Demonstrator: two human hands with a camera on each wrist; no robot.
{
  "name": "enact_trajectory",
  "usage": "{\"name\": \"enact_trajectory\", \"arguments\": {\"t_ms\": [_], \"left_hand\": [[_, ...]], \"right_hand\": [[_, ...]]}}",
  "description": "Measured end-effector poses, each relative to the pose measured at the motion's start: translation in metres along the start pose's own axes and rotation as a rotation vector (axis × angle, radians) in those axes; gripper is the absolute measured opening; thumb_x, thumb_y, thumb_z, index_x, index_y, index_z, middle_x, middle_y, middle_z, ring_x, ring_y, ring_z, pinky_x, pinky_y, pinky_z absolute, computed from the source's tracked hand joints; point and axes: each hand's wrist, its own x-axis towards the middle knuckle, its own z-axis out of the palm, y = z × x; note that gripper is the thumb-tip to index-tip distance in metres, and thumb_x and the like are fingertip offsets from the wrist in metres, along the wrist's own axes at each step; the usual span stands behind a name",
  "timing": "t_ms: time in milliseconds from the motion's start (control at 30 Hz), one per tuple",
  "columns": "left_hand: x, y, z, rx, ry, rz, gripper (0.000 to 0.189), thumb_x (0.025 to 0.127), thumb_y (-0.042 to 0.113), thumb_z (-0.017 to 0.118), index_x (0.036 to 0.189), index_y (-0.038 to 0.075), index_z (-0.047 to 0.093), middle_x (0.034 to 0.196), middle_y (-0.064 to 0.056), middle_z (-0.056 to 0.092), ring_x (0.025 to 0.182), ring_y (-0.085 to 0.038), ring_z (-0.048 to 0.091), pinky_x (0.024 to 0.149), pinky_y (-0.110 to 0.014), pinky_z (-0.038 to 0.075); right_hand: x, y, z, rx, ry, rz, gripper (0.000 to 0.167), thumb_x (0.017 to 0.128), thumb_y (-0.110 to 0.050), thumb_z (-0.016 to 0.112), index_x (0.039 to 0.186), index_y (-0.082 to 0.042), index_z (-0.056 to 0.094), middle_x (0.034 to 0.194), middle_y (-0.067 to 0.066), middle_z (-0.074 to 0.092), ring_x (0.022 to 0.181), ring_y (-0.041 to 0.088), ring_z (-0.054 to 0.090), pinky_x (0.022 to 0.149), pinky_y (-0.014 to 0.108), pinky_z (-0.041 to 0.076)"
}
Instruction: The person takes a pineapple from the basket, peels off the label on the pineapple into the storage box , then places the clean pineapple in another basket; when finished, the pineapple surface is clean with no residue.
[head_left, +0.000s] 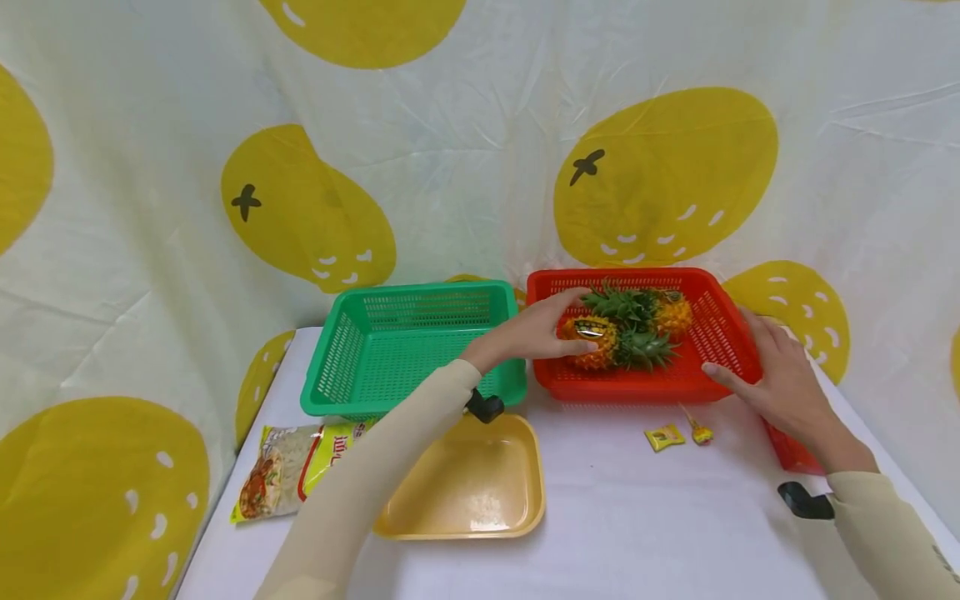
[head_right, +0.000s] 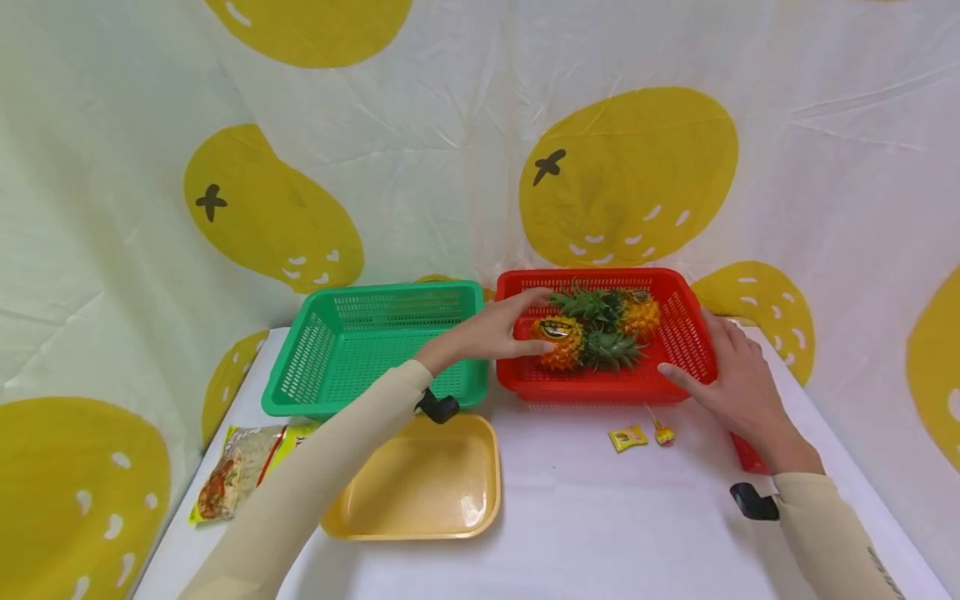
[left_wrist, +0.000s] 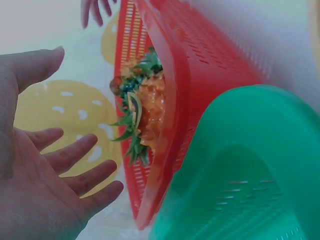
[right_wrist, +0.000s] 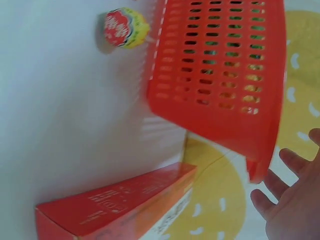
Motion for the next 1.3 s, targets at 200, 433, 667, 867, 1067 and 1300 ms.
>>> {"name": "enact_trajectory", "arguments": {"t_ms": [200, 433, 667, 867, 1067, 1300], "left_hand": [[0.016, -0.004, 0.007, 0.016, -0.039, 0.002, 0.079, 0.102, 0.053, 0.066, 0.163, 0.011, 0.038, 0.159, -0.007, 0.047, 0.144, -0.022, 0.044, 0.115, -0.034, 0.038], [0.027, -0.004, 0.021, 0.042, -0.062, 0.006, 0.069, 0.105, 0.049, 0.064, 0.158, 0.009, 0.046, 0.157, -0.006, 0.048, 0.143, -0.021, 0.045, 0.116, -0.033, 0.037], [0.046, -0.013, 0.029, 0.151, -0.066, -0.062, 0.074, 0.102, 0.055, 0.065, 0.159, 0.014, 0.046, 0.160, -0.006, 0.044, 0.146, -0.022, 0.038, 0.115, -0.038, 0.038], [0.062, -0.017, 0.026, 0.151, -0.111, -0.063, 0.073, 0.101, 0.054, 0.067, 0.157, 0.011, 0.049, 0.157, -0.007, 0.049, 0.143, -0.022, 0.044, 0.114, -0.035, 0.039], [0.066, -0.016, 0.027, 0.165, -0.163, -0.105, 0.075, 0.099, 0.054, 0.070, 0.156, 0.011, 0.049, 0.154, -0.008, 0.052, 0.140, -0.022, 0.048, 0.114, -0.033, 0.038], [0.069, -0.017, 0.031, 0.209, -0.193, -0.138, 0.080, 0.097, 0.057, 0.072, 0.159, 0.014, 0.045, 0.160, -0.007, 0.045, 0.149, -0.023, 0.038, 0.119, -0.035, 0.033]], "right_hand": [[-0.001, 0.014, 0.007, 0.044, -0.020, 0.064, 0.107, 0.097, -0.050, 0.074, 0.172, -0.024, 0.002, 0.163, 0.032, 0.021, 0.142, 0.058, 0.023, 0.090, 0.087, 0.035], [-0.005, 0.026, 0.021, 0.126, -0.039, 0.088, 0.108, 0.098, -0.049, 0.074, 0.172, -0.018, 0.002, 0.163, 0.033, 0.020, 0.138, 0.057, 0.027, 0.089, 0.083, 0.042], [-0.001, 0.034, 0.024, 0.160, -0.046, 0.138, 0.106, 0.100, -0.050, 0.070, 0.171, -0.014, 0.001, 0.161, 0.035, 0.018, 0.138, 0.060, 0.026, 0.086, 0.081, 0.045], [-0.002, 0.042, 0.024, 0.180, -0.082, 0.177, 0.106, 0.101, -0.054, 0.067, 0.171, -0.013, -0.001, 0.159, 0.037, 0.022, 0.136, 0.060, 0.027, 0.089, 0.083, 0.041], [-0.004, 0.042, 0.023, 0.195, -0.113, 0.213, 0.104, 0.101, -0.057, 0.064, 0.171, -0.017, -0.001, 0.161, 0.037, 0.021, 0.137, 0.061, 0.026, 0.091, 0.084, 0.038], [-0.002, 0.039, 0.023, 0.196, -0.128, 0.252, 0.105, 0.101, -0.061, 0.062, 0.171, -0.020, -0.005, 0.161, 0.038, 0.020, 0.137, 0.064, 0.026, 0.091, 0.082, 0.040]]}}
